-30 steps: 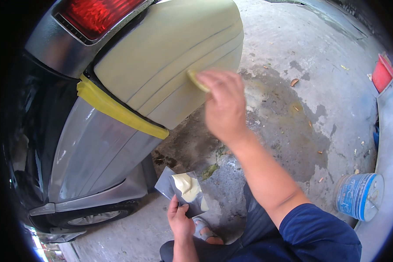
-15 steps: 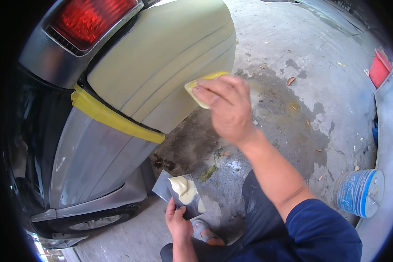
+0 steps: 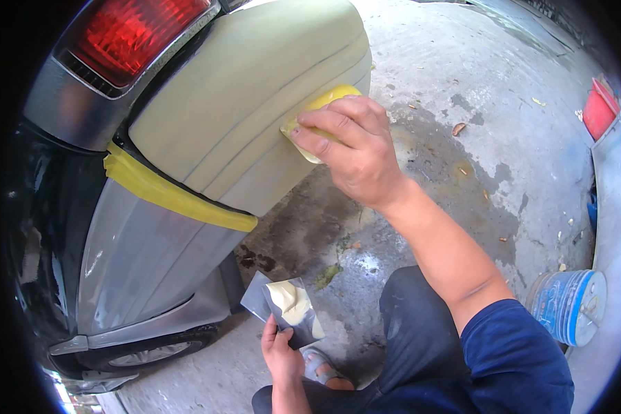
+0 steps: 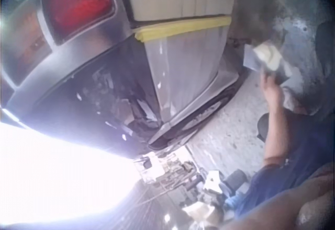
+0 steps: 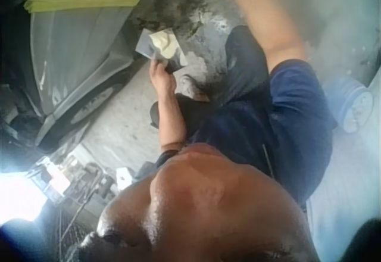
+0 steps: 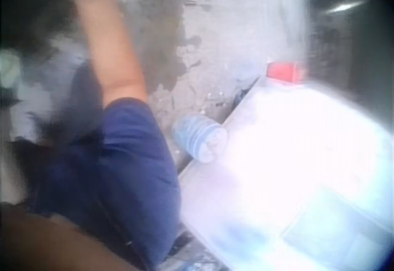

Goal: The person applies a beige filler paste to the rear bumper of a dark-colored car using a metal putty knife and a yellow sponge. They spread the filler over a taped-off area near the taillight and license plate, smoothing it with the sponge.

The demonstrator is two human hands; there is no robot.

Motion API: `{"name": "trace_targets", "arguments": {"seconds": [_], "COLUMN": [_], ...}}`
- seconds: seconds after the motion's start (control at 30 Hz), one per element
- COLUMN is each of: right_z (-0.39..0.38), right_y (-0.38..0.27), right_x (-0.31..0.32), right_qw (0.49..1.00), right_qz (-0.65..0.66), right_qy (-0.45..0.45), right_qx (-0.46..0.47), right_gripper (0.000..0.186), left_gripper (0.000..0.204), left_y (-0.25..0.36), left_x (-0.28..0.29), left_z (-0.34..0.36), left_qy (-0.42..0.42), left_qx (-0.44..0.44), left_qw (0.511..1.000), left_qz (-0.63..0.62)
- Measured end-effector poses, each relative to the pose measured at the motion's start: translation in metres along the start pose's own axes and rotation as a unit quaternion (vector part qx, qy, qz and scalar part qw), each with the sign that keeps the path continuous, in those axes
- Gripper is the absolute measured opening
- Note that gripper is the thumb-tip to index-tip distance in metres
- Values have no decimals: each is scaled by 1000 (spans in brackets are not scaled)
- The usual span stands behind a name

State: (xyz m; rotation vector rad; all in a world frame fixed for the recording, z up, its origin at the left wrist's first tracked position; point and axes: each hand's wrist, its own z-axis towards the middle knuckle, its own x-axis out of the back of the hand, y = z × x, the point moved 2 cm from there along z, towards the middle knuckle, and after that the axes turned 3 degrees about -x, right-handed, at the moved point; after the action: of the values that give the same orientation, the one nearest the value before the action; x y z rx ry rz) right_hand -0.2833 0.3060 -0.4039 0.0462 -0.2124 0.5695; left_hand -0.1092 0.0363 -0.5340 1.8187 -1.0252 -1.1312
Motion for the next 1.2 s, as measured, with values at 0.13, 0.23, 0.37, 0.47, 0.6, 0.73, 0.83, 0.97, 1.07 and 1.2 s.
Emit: {"name": "trace_targets", "arguments": {"seconds": [0.13, 0.23, 0.37, 0.47, 0.6, 0.73, 0.83, 0.97, 1.07, 1.2], "right_z": [-7, -5, 4, 4, 3, 4, 4, -3, 4, 9], "right_y": [0, -5, -18, -24, -29, -38, -38, -30, -23, -25], "right_x": [5, 6, -4, -12, -18, -20, -16, -9, -2, -10], "right_qw": [1000, 1000, 999, 999, 999, 1000, 1000, 1000, 1000, 999], "right_qz": [7, 9, 7, 4, 12, 13, 19, 26, 20, 25], "right_qy": [-18, 4, 25, 31, 30, 13, -4, -15, 7, 25], "right_qx": [14, 29, 42, 38, 19, 0, -5, 2, 15, 33], "right_gripper": [18, 18, 17, 17, 16, 16, 16, 15, 14, 15], "left_gripper": [55, 55, 55, 54, 54, 55, 55, 54, 54, 54], "left_y": [-1, 2, -1, 1, 1, 0, -4, -2, -1, -3], "left_x": [0, 1, 0, -3, -1, 0, -2, -3, -2, -3], "left_z": [1, 0, -1, -2, -2, 0, 3, 2, -1, -2], "left_qy": [-1, -14, 7, 2, -9, -19, -16, -14, -14, -11], "left_qx": [-4, -13, -2, -2, -12, -9, -1, -6, -9, -2], "left_qw": [1000, 1000, 1000, 1000, 1000, 1000, 1000, 1000, 1000, 1000], "left_qz": [1, 8, 6, 1, 5, 7, 6, 13, 17, 14]}}
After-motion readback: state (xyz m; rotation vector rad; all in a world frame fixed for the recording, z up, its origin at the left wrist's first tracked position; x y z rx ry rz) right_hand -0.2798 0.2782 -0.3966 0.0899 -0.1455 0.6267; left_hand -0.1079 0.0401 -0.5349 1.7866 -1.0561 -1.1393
